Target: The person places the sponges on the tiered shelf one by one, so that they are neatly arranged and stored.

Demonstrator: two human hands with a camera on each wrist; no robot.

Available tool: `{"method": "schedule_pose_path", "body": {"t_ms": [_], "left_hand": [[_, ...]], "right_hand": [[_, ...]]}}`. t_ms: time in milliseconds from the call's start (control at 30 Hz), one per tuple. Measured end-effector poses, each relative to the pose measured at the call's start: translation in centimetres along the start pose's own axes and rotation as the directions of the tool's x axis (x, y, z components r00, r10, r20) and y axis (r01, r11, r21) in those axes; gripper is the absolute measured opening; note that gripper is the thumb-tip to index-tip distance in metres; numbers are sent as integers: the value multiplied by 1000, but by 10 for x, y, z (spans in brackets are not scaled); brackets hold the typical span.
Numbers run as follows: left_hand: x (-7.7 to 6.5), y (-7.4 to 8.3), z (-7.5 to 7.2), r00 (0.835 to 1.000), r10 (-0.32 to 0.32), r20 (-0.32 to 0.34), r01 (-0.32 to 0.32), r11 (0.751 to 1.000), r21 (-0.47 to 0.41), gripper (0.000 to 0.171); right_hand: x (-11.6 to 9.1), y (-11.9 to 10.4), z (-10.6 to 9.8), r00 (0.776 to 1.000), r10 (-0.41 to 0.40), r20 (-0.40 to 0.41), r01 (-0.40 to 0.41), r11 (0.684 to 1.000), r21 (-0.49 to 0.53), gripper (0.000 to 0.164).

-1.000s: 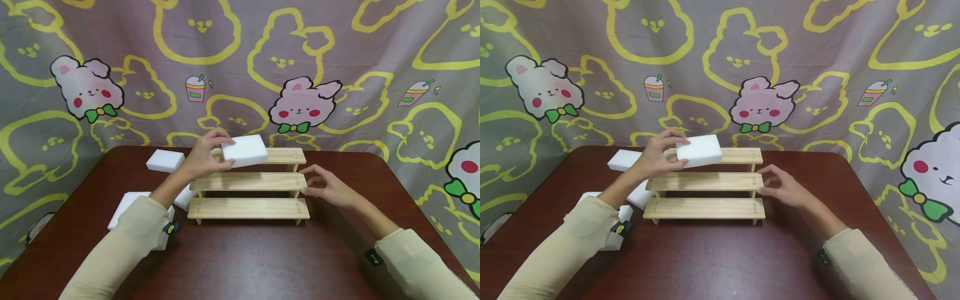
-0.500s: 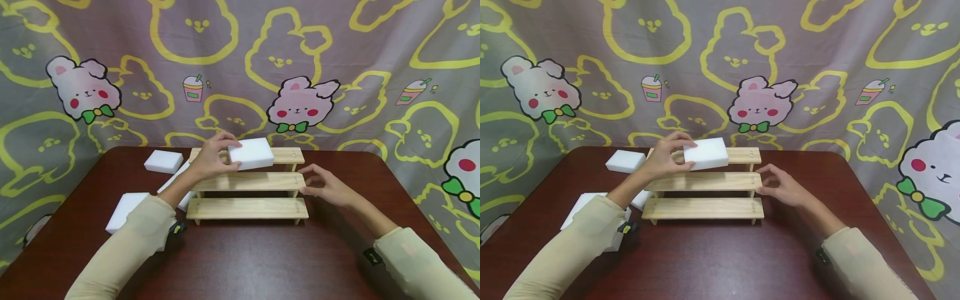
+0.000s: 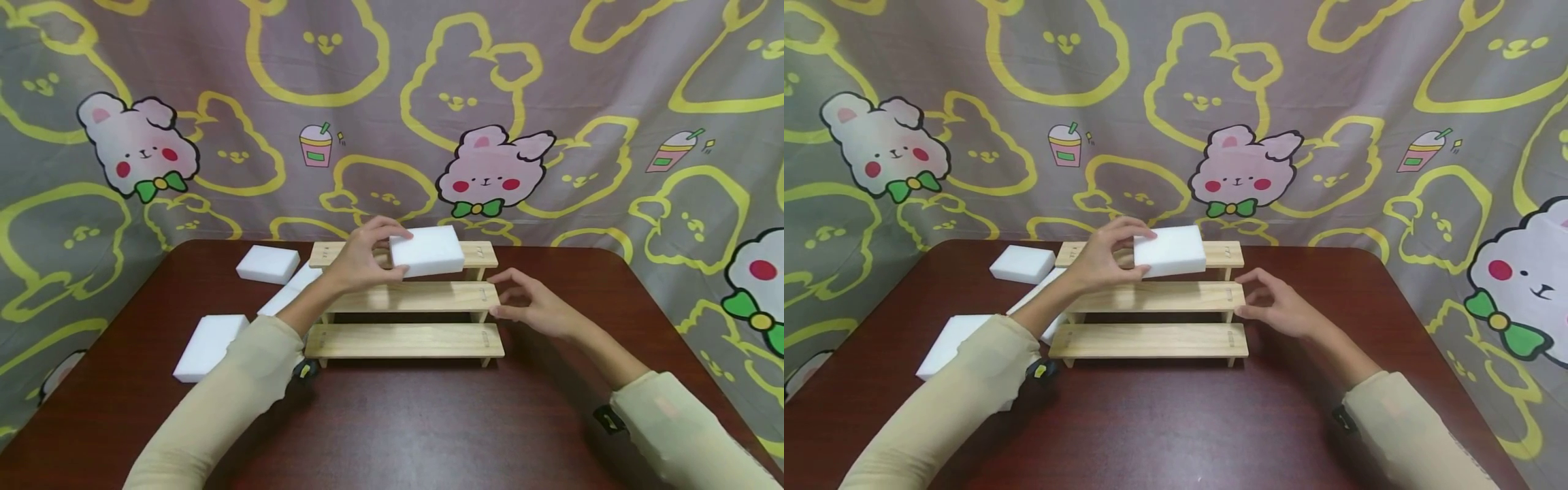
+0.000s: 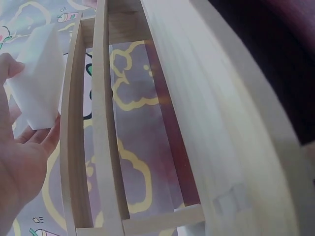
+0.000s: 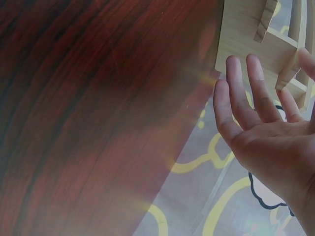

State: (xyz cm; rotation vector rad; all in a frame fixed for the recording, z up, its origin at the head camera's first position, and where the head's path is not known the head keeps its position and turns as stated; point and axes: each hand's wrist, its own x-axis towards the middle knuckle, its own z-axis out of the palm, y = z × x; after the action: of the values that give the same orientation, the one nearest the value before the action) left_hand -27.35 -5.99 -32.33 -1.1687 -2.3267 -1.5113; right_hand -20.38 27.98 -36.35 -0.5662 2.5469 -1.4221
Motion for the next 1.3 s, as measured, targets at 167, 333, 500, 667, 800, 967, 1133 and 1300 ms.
{"method": "schedule_pose_path", "body": {"t_ms": [167, 333, 500, 667, 800, 967, 1133, 1300], "left_hand": [[3, -1, 1, 1000, 11, 5, -11, 1000, 3, 52], [8, -4, 2, 1000, 26, 4, -27, 998, 54, 54], [11, -4, 1, 1000, 20, 12, -21, 995, 99, 51], [14, -5, 2, 1000, 0, 27, -3, 994, 106, 48], [18, -2, 4, 999, -39, 38, 35, 994, 105, 50], [22, -1, 6, 995, -80, 52, 74, 992, 97, 50], [27, -2, 9, 993, -96, 63, 92, 993, 71, 49], [32, -2, 12, 991, -109, 80, 104, 993, 56, 49]], "right_hand": [[0, 0, 0, 1000, -20, -2, 20, 1000, -5, 46], [0, 0, 0, 1000, -17, -3, 17, 1000, -2, 46], [0, -1, 0, 1000, -7, 0, 7, 1000, -1, 47], [0, -1, 0, 1000, -3, -4, 3, 1000, -14, 46], [0, -1, 0, 1000, -7, -10, 7, 1000, -22, 46], [0, 0, 0, 1000, -7, -10, 6, 1000, -28, 47], [1, 1, 0, 1000, -4, -8, 4, 1000, -27, 47], [1, 1, -1, 1000, -9, -7, 8, 1000, -25, 47]]}}
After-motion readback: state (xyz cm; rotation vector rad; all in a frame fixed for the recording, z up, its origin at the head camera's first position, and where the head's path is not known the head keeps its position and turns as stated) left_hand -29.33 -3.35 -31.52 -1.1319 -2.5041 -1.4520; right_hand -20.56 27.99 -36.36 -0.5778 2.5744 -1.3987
